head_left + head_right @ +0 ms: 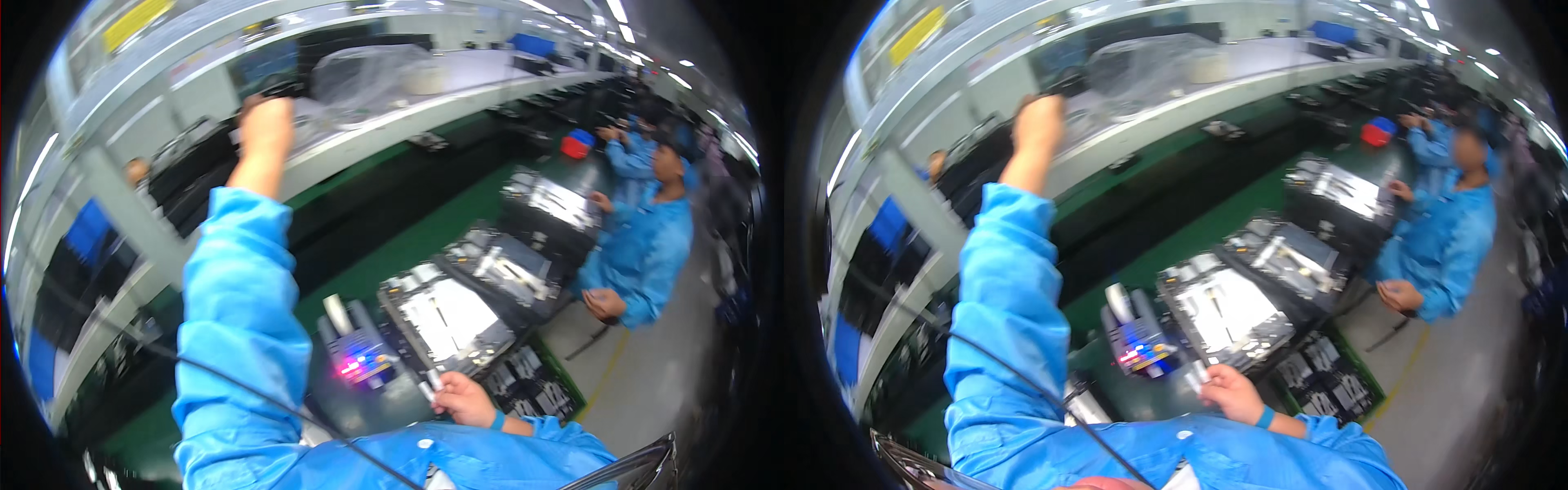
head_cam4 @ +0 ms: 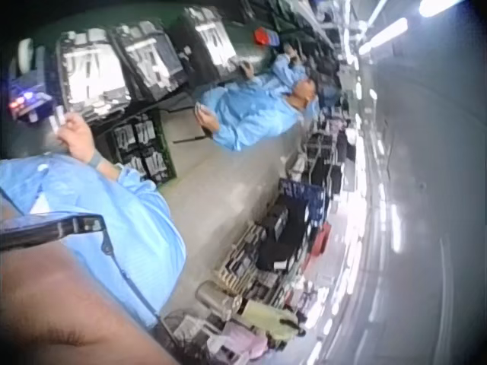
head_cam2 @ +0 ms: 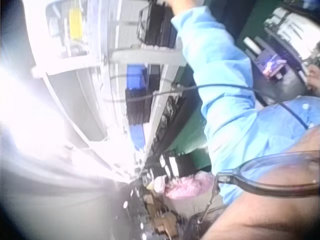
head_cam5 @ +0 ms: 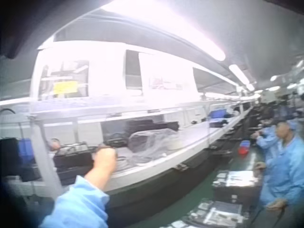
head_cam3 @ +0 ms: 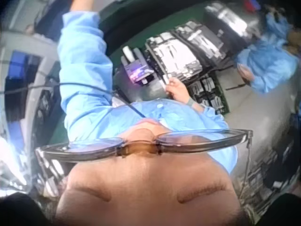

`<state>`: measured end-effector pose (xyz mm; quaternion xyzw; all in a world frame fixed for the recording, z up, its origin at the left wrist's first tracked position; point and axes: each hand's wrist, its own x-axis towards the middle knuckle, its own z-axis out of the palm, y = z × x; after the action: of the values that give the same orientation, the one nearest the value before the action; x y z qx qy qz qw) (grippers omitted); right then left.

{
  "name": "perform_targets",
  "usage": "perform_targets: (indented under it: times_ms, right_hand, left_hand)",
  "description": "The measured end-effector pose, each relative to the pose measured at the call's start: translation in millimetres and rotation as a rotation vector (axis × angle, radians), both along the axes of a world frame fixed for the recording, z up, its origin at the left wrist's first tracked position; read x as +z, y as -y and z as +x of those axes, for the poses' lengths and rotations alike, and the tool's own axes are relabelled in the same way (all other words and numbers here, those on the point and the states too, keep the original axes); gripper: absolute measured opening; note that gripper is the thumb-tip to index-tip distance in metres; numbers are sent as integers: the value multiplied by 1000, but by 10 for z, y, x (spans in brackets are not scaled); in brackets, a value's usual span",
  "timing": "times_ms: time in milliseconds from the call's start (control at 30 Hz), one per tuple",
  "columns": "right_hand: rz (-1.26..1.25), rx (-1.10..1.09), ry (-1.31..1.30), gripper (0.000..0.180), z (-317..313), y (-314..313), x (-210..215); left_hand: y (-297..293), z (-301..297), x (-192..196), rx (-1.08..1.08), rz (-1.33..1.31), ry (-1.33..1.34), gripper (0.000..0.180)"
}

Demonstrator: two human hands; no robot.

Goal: The person uses a label printer to cut strips of white tape and applies them to the internal components of electronic devices. The person handles the devices one at a time, peeling backing from the tape and smoothing it onto specific areas of the circuitry.

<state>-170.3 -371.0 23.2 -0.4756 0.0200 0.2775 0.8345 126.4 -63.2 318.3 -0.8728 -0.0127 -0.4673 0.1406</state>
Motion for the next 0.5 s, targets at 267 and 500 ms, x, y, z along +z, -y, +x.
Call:
perform_targets:
  times_ms: [267, 500]
  right_hand:
    - [0, -40, 25, 22, 57, 234, 45]
    - [22, 33, 51, 21, 51, 214, -18]
  left_hand:
    - [-469, 1141, -81, 184, -662, -309, 39]
    - [-455, 835, -141, -219, -910, -23, 32]
